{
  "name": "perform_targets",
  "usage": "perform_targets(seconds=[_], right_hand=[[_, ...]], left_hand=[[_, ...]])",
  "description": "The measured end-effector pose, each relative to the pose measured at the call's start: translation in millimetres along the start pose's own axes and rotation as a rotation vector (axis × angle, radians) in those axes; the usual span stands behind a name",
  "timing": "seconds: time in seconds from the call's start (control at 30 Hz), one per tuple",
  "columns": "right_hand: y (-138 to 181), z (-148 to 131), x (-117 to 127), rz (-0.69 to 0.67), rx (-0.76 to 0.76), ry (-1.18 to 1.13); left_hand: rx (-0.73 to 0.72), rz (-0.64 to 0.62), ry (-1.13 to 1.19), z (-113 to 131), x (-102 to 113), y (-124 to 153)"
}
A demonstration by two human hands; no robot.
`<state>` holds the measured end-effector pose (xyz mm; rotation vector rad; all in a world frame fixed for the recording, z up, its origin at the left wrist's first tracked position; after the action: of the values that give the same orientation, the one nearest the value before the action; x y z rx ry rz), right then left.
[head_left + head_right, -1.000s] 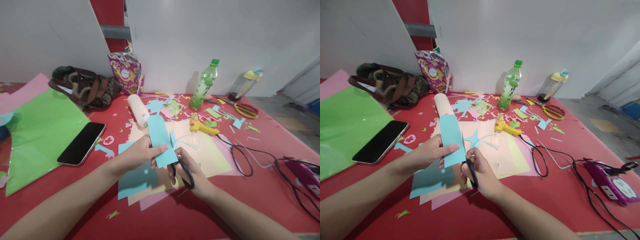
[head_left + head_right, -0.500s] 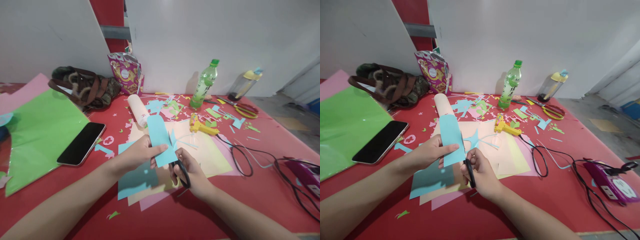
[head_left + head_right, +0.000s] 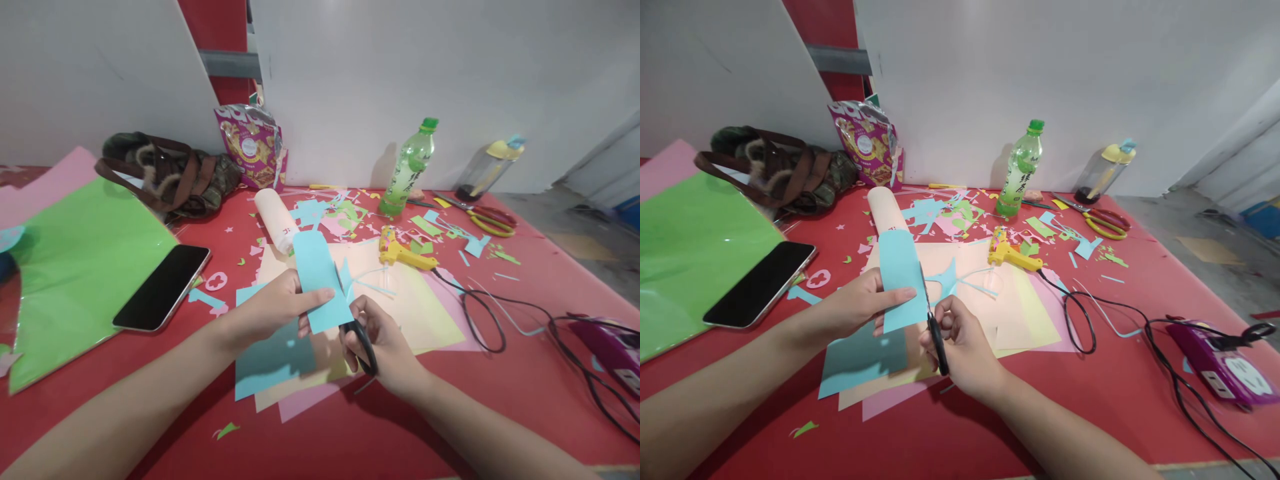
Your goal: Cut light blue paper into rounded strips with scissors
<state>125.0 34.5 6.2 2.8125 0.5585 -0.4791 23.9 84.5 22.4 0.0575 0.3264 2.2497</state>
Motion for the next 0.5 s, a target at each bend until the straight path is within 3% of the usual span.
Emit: perform_targets(seconds=[0.5], right_hand=[[-0.8,2.9,1.1,-0.025,0.007,-0.013]], left_hand=[[-0.002,-0.006,0.015,-0.5,1.0,0.3]])
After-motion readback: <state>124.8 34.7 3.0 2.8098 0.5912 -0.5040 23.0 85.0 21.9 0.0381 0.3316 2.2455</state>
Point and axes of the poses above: each hand's wrist, its own y-axis away from the middle knuckle, its own x-axis out of the back of the hand, z = x × y, the point moved 6 cm from there along -y, towards the middle knuckle, and after that the axes turned 10 degrees about -z, right-handed, at the moved point
